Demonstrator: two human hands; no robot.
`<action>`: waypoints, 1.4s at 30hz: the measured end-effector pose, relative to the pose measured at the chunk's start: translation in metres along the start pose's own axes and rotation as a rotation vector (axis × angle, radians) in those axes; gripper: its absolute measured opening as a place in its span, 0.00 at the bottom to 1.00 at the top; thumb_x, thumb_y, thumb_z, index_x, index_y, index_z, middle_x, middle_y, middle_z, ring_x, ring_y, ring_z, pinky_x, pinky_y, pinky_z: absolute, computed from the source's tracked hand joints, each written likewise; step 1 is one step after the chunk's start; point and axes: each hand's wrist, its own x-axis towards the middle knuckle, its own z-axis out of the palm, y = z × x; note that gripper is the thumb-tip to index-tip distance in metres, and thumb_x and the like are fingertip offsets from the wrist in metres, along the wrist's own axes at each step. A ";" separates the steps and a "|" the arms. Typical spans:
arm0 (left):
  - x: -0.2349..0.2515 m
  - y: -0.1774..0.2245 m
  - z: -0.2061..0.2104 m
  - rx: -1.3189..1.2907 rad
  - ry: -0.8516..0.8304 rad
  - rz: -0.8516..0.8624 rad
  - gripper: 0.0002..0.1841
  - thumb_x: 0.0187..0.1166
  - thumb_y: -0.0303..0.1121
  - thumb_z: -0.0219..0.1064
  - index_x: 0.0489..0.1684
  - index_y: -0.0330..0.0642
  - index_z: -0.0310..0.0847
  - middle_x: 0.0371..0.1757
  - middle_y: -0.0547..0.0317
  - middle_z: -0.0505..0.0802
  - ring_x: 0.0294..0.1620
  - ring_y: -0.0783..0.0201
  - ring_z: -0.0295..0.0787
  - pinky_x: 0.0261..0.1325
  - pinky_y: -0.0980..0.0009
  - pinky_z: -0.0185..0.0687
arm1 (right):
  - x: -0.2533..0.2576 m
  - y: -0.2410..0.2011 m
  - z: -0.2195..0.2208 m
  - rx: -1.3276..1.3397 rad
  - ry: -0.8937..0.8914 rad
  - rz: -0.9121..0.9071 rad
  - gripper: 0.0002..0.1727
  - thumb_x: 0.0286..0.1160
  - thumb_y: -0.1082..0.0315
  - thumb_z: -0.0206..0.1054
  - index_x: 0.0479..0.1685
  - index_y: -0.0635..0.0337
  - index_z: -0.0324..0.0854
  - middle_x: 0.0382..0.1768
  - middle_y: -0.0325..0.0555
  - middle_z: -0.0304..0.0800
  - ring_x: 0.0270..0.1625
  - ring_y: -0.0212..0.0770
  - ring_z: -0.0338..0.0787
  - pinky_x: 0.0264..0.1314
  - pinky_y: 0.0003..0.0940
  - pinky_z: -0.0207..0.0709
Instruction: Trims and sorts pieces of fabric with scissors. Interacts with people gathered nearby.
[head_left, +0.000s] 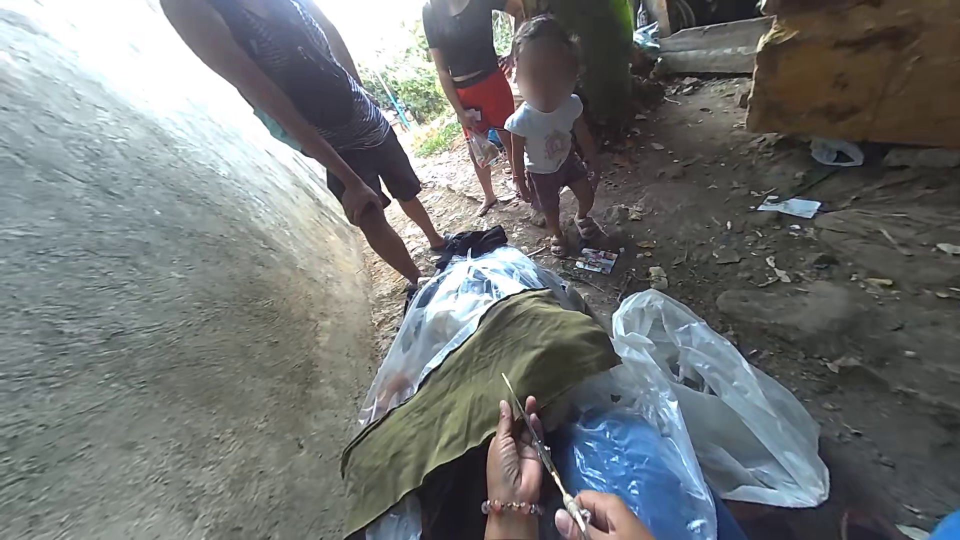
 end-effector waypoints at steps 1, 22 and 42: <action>0.000 0.000 0.000 -0.014 -0.009 0.003 0.13 0.94 0.38 0.50 0.50 0.39 0.76 0.35 0.53 0.95 0.30 0.62 0.95 0.32 0.73 0.92 | 0.002 -0.001 -0.001 0.010 0.001 0.017 0.20 0.85 0.55 0.63 0.41 0.68 0.80 0.25 0.37 0.74 0.23 0.28 0.72 0.29 0.28 0.69; -0.002 -0.001 -0.004 -0.012 -0.032 0.010 0.14 0.95 0.37 0.49 0.50 0.36 0.76 0.34 0.51 0.95 0.30 0.61 0.96 0.34 0.72 0.93 | 0.026 -0.021 -0.002 0.103 -0.022 0.066 0.11 0.81 0.63 0.69 0.34 0.59 0.77 0.19 0.30 0.69 0.17 0.24 0.65 0.22 0.21 0.61; -0.002 -0.003 -0.008 0.029 -0.112 0.011 0.19 0.96 0.41 0.44 0.50 0.37 0.78 0.32 0.53 0.95 0.27 0.63 0.94 0.28 0.74 0.90 | 0.065 -0.038 -0.010 0.113 -0.137 0.173 0.20 0.91 0.46 0.53 0.40 0.52 0.75 0.21 0.30 0.69 0.18 0.25 0.67 0.20 0.19 0.61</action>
